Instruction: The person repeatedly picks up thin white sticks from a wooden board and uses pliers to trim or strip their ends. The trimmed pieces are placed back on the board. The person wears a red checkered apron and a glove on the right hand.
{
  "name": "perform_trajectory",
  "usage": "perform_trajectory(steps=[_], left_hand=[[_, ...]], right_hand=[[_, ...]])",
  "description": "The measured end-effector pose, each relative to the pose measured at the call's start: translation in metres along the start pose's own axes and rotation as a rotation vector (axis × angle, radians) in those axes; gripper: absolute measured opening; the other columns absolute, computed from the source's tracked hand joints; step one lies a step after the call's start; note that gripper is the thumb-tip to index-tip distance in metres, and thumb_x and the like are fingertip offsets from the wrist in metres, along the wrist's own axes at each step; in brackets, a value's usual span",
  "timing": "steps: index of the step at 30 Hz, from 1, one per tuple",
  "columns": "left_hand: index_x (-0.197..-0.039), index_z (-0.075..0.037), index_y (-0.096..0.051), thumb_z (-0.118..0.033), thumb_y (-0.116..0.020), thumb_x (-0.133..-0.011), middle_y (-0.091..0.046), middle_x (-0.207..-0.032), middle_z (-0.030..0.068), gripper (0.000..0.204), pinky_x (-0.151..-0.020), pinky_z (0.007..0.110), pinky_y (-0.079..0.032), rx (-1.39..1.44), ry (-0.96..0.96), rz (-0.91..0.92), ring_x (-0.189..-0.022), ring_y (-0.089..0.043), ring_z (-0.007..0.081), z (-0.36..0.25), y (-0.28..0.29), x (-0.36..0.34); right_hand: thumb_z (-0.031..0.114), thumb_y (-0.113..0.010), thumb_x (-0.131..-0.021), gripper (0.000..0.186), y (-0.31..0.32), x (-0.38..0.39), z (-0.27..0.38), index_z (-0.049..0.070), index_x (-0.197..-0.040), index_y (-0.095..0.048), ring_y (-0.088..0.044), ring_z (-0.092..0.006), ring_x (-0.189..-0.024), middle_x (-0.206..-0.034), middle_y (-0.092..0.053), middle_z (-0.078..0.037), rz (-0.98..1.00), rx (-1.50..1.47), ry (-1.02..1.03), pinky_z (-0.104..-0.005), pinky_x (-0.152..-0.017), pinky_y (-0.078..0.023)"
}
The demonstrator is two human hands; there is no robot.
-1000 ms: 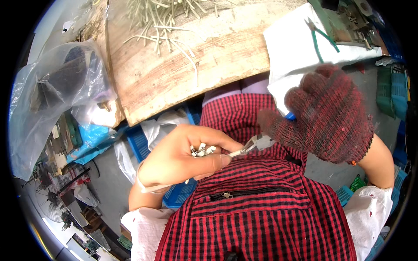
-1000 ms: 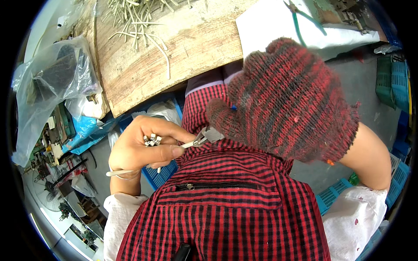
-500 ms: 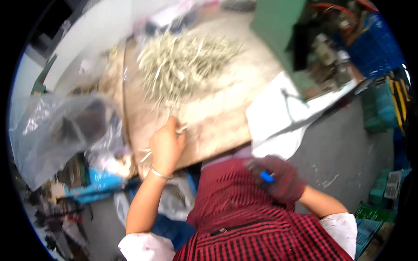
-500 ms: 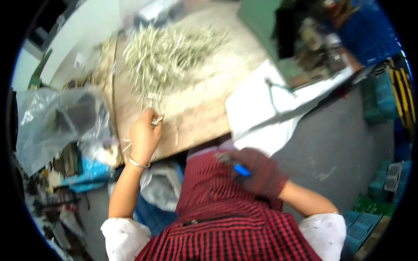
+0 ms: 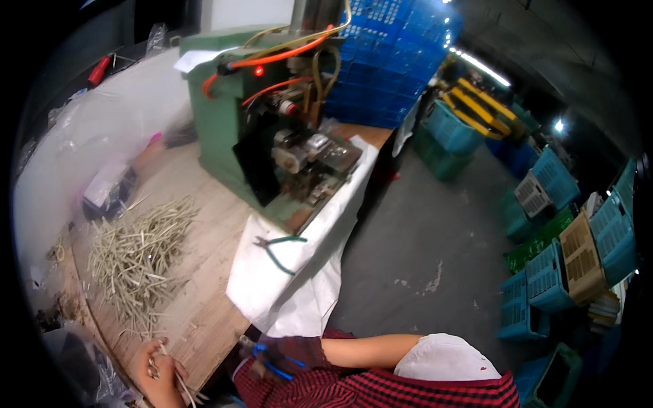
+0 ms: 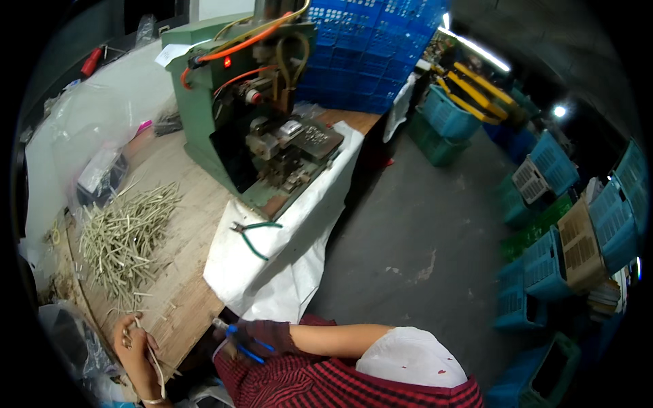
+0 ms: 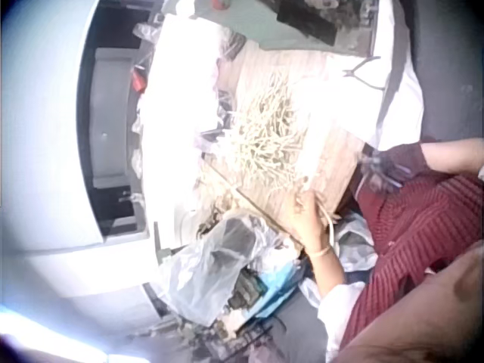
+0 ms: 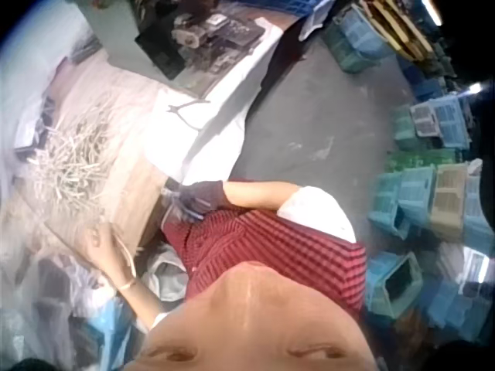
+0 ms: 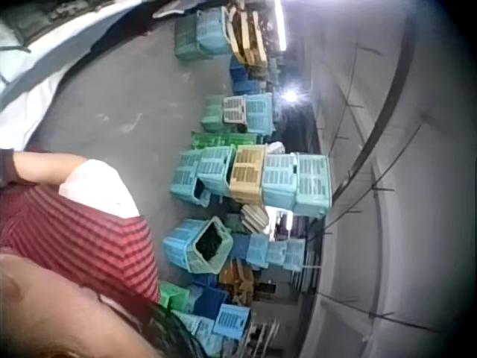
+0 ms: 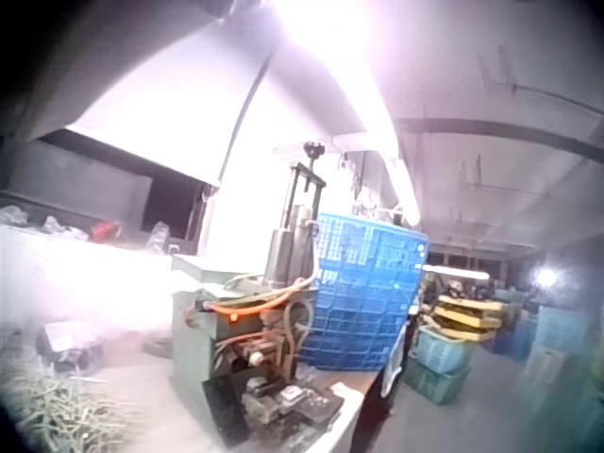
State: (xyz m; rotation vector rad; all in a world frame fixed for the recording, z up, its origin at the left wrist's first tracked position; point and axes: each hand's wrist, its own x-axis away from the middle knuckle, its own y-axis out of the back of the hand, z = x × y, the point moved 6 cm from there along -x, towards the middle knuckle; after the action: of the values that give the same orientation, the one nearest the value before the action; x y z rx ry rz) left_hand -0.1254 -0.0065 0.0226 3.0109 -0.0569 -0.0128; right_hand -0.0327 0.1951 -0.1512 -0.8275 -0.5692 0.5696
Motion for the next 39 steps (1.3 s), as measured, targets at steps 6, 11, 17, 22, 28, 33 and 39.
perform_trajectory(steps=[6, 11, 17, 22, 28, 33, 39], left_hand=[[-0.11, 0.008, -0.059, -0.014, -0.062, -0.085, -0.047, -0.055, -0.0013, 0.033, -0.038, 0.019, -0.026, 0.361, 0.343, 0.054, -0.04, -0.038, 0.0053, 0.028, -0.006, 0.077], [-0.112, 0.01, -0.06, -0.007, -0.061, -0.086, -0.048, -0.055, 0.0003, 0.031, -0.041, 0.021, -0.027, 0.469, 0.417, 0.194, -0.042, -0.038, 0.006, 0.01, -0.032, 0.079], [-0.115, 0.006, -0.061, 0.004, -0.057, -0.089, -0.054, -0.065, 0.0019, 0.026, -0.048, 0.022, -0.033, 0.491, 0.502, 0.23, -0.054, -0.046, 0.0078, 0.011, -0.029, 0.082], [-0.112, 0.007, -0.063, 0.003, -0.058, -0.089, -0.054, -0.065, 0.0005, 0.024, -0.048, 0.021, -0.033, 0.452, 0.648, 0.265, -0.054, -0.046, 0.0066, 0.004, -0.031, 0.08], [-0.1, 0.008, -0.069, 0.01, -0.065, -0.078, -0.059, -0.065, 0.0037, 0.023, -0.044, 0.02, -0.03, 0.363, 0.754, 0.576, -0.05, -0.047, 0.0057, 0.013, -0.037, 0.079], [-0.099, 0.007, -0.07, 0.011, -0.07, -0.073, -0.062, -0.065, 0.0055, 0.026, -0.042, 0.02, -0.031, 0.231, 0.707, 0.637, -0.048, -0.048, 0.0064, 0.009, -0.037, 0.078], [-0.099, 0.008, -0.07, 0.01, -0.069, -0.074, -0.062, -0.065, 0.0061, 0.024, -0.042, 0.02, -0.03, 0.222, 0.665, 0.597, -0.047, -0.047, 0.0063, 0.012, -0.035, 0.08]], right_hand=[[0.026, -0.069, -0.081, 0.058, -0.079, 0.02, 0.074, 0.005, -0.131, -0.049, -0.061, -0.0323, -0.106, -0.111, -0.062, -0.02, -0.295, 1.109, 0.332, -0.04, -0.085, -0.05], [0.019, -0.075, -0.068, 0.06, -0.154, 0.037, 0.133, 0.007, -0.124, -0.056, -0.063, -0.0346, -0.078, -0.085, -0.065, -0.014, -0.283, 1.689, 0.475, -0.0436, -0.068, -0.049], [0.016, -0.076, -0.065, 0.06, -0.151, 0.035, 0.121, 0.009, -0.122, -0.058, -0.062, -0.0338, -0.083, -0.087, -0.065, -0.014, -0.277, 1.811, 0.333, -0.0429, -0.072, -0.049], [0.016, -0.075, -0.064, 0.057, -0.16, 0.038, 0.132, 0.009, -0.118, -0.06, -0.059, -0.0303, -0.065, -0.072, -0.062, -0.01, -0.207, 2.032, 0.418, -0.0416, -0.058, -0.044], [0.027, -0.07, -0.072, 0.026, -0.152, 0.037, 0.138, 0.029, -0.098, -0.071, -0.049, -0.0162, -0.051, -0.058, -0.051, 0.001, 0.113, 2.453, 0.534, -0.0337, -0.05, -0.037], [0.028, -0.072, -0.073, 0.022, -0.165, 0.036, 0.144, 0.029, -0.095, -0.072, -0.049, -0.0144, -0.053, -0.058, -0.05, 0.004, 0.1, 2.401, 0.871, -0.0304, -0.052, -0.039], [0.024, -0.074, -0.068, 0.029, -0.157, 0.031, 0.138, 0.026, -0.097, -0.071, -0.05, -0.0159, -0.051, -0.057, -0.052, 0.002, 0.155, 2.446, 0.561, -0.0311, -0.05, -0.039]])
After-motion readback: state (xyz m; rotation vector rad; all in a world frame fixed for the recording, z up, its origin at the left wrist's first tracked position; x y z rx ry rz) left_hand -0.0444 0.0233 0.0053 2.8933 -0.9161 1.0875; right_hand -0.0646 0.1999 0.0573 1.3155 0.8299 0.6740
